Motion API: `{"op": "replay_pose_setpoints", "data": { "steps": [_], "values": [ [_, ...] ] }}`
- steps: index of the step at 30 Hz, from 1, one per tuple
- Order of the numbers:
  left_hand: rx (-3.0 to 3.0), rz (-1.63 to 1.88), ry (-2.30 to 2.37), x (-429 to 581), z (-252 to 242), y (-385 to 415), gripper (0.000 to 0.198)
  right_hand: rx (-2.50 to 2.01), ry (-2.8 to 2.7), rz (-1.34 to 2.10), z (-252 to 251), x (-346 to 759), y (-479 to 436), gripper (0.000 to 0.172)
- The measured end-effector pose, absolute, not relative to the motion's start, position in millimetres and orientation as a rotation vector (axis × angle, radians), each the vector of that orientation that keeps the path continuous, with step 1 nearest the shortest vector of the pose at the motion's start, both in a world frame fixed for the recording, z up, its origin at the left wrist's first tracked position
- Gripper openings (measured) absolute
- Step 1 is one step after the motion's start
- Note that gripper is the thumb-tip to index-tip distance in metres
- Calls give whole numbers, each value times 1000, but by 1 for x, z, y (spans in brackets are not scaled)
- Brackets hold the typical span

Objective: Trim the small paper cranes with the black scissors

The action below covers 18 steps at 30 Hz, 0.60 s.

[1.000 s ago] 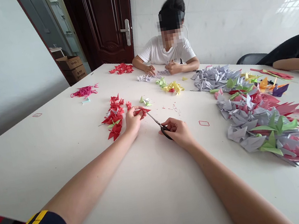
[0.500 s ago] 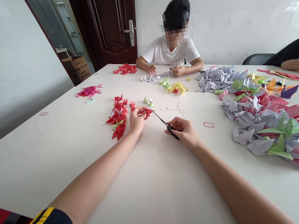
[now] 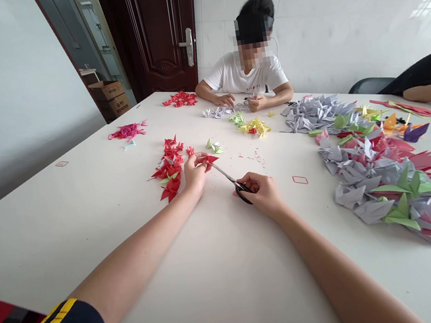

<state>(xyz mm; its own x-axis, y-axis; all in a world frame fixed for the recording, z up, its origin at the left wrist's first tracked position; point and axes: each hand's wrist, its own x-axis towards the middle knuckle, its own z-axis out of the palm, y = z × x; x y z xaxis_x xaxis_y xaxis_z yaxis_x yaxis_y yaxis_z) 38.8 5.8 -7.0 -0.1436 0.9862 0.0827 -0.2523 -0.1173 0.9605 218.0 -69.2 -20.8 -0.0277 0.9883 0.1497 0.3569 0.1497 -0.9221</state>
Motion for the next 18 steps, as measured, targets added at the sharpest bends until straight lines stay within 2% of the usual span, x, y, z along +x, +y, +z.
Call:
{"op": "replay_pose_setpoints", "data": {
  "steps": [18],
  "values": [
    [1035, 1480, 1054, 39, -6, 4, 19, -1389, -1557, 827, -25, 220, -67, 26]
  ]
}}
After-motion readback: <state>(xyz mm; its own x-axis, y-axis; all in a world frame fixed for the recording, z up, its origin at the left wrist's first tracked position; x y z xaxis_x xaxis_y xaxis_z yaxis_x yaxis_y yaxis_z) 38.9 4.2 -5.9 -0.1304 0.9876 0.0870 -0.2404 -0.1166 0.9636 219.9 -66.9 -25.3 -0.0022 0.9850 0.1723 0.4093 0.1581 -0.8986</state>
